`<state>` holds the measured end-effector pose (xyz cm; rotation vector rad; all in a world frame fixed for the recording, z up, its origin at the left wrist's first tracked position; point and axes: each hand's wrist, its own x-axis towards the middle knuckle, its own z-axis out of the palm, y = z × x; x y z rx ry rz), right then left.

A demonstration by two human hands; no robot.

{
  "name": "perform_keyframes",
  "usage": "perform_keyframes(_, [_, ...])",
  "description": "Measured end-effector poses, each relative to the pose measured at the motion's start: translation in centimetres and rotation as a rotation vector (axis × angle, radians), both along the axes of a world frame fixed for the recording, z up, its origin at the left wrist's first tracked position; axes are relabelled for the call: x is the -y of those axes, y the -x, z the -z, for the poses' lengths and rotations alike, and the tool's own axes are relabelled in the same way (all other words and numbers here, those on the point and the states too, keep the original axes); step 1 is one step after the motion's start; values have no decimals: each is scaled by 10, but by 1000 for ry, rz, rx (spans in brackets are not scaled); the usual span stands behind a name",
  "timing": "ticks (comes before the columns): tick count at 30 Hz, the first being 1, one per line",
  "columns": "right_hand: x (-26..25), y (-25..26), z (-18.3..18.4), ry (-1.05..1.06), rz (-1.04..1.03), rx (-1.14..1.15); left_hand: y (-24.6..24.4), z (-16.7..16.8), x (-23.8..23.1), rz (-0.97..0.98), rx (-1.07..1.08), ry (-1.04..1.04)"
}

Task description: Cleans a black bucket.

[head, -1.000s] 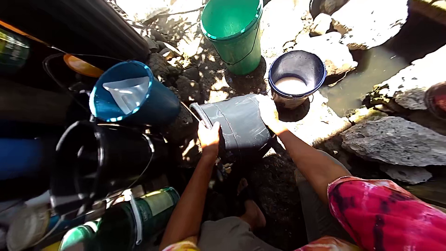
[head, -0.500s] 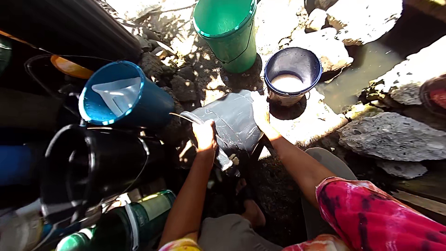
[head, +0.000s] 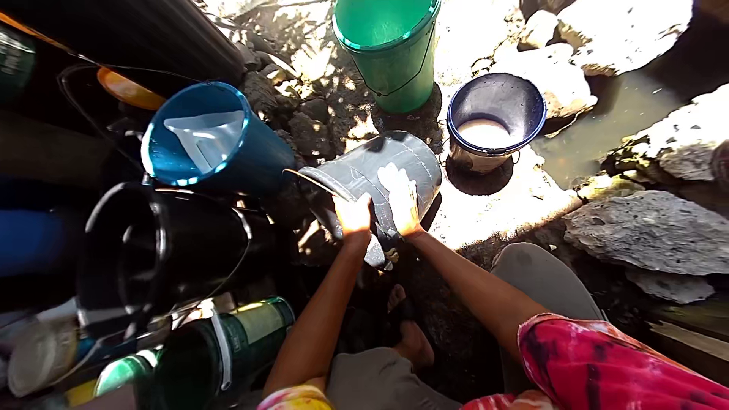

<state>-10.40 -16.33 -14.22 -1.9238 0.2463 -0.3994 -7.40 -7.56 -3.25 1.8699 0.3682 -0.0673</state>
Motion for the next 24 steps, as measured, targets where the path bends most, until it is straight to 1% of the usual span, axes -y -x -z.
perform_keyframes(1, [16,-17,12,60,77,-15,3,2,-2,8,5,8])
perform_keyframes(2, [31,-35,27,46,194,-82,4,3,-4,6,15,15])
perform_keyframes(3, [42,-46,44,-28,319,-146,4,4,-4,-4,23,24])
perform_keyframes(5, [47,-31,81,-335,422,-234,4,7,1,-30,25,37])
perform_keyframes(6, [38,-20,91,-514,446,-271,2,7,3,-37,23,42])
perform_keyframes(7, [24,-10,90,-694,489,-281,0,6,4,-45,18,46])
perform_keyframes(8, [7,0,79,-803,529,-281,-1,4,5,-52,15,49])
perform_keyframes(9, [-9,9,71,-832,553,-260,0,2,5,-51,17,52])
perform_keyframes(10, [-20,14,67,-789,573,-206,1,1,4,-40,24,56])
perform_keyframes(11, [-23,20,61,-689,538,-170,4,2,3,-20,38,63])
perform_keyframes(13, [-10,21,52,-423,451,-159,12,7,0,51,88,64])
perform_keyframes(14, [0,17,44,-302,395,-147,18,8,0,94,95,29])
perform_keyframes(16, [22,4,18,-58,264,-91,27,-1,4,209,46,-97])
perform_keyframes(18, [34,-6,-12,157,109,40,33,-7,0,356,37,-237])
perform_keyframes(19, [40,-13,-25,221,53,102,33,-8,-6,436,33,-287])
perform_keyframes(20, [50,-24,-33,245,-7,114,32,-8,-13,509,15,-325])
perform_keyframes(21, [65,-35,-33,240,-61,58,30,-9,-21,570,-20,-346])
perform_keyframes(24, [125,-73,2,216,-59,-240,18,-17,-41,681,-135,-346])
